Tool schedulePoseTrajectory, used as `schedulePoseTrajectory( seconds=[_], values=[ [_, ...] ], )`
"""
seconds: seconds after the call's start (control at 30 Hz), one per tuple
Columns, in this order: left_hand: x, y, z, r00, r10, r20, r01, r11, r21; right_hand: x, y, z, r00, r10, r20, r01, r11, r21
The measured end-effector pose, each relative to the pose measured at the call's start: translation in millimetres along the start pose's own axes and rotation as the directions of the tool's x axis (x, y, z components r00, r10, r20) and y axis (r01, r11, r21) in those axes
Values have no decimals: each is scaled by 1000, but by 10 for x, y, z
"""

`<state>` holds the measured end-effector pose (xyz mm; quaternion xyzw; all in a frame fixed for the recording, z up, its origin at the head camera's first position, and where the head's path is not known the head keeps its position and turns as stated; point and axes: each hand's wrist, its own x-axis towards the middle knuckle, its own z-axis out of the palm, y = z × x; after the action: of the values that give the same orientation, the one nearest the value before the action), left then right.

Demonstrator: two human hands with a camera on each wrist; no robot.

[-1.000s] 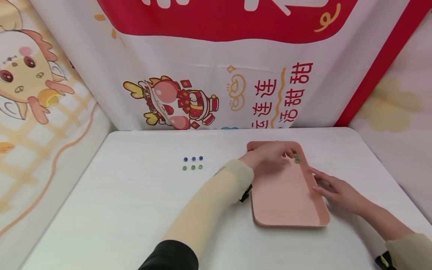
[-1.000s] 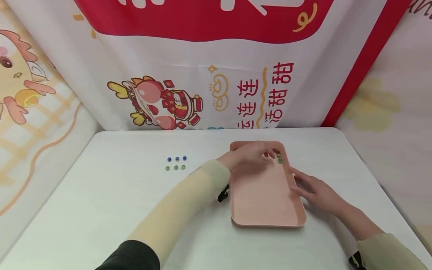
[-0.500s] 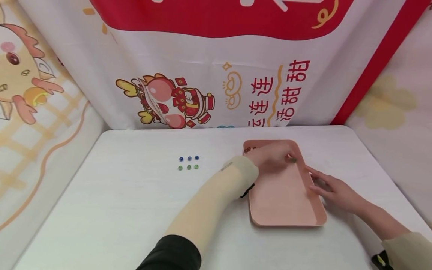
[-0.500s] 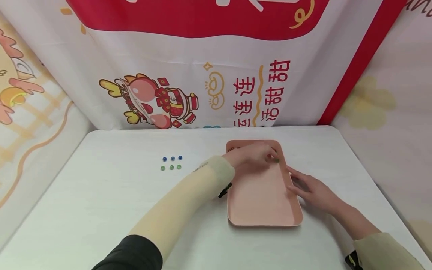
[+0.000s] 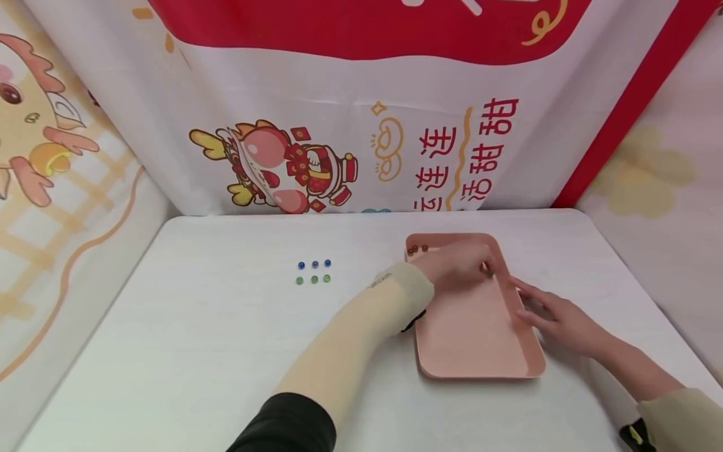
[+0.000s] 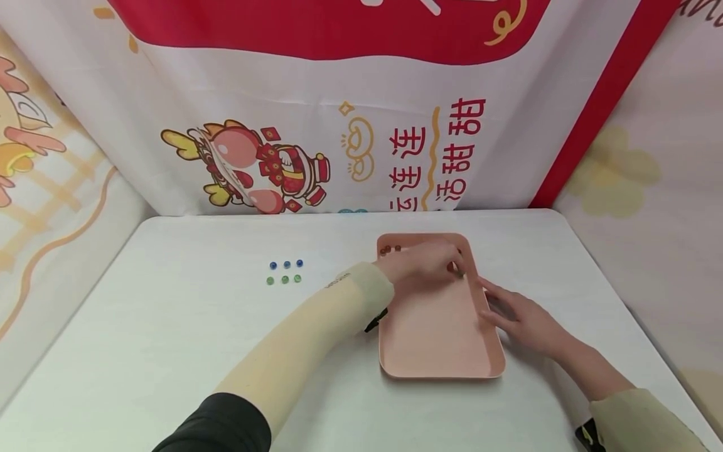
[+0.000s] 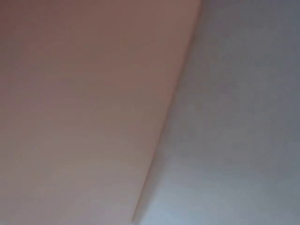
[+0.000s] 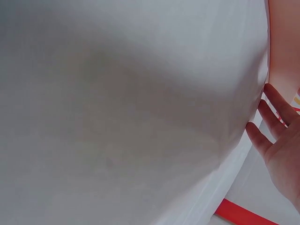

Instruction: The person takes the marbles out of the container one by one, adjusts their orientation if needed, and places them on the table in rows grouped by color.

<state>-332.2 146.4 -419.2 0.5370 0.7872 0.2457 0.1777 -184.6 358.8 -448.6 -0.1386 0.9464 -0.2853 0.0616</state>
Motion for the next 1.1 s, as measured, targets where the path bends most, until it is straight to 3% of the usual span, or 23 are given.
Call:
schedulePoseTrajectory(
  seconds=[0.2, 0.37, 0.47, 0.6, 0.77, 1.1],
  values=[
    [-14, -6, 33, 995, -103, -4, 103, 994, 47, 4, -23, -2, 1000, -1, 2, 1, 1000, 2],
    [-13, 4, 57, 990, -143, 7, 142, 986, 82, 7, -39, -3, 1000, -8, -5, 8, 1000, 6],
    [-29, 7, 55, 991, -135, -1, 135, 986, 100, 3, -37, 0, 1000, -3, -5, 3, 1000, 6],
    [-72, 23, 19, 991, -136, -4, 136, 989, 55, -13, -8, 10, 1000, 3, 0, -3, 1000, 4],
    [-210, 50, -131, 986, -164, -15, 164, 987, 1, -23, -11, 24, 1000, -11, -1, 11, 1000, 11],
    [-600, 122, -319, 991, -121, -50, 125, 990, 72, 1, -40, 12, 999, 36, 31, -35, 999, -11]
  ],
)
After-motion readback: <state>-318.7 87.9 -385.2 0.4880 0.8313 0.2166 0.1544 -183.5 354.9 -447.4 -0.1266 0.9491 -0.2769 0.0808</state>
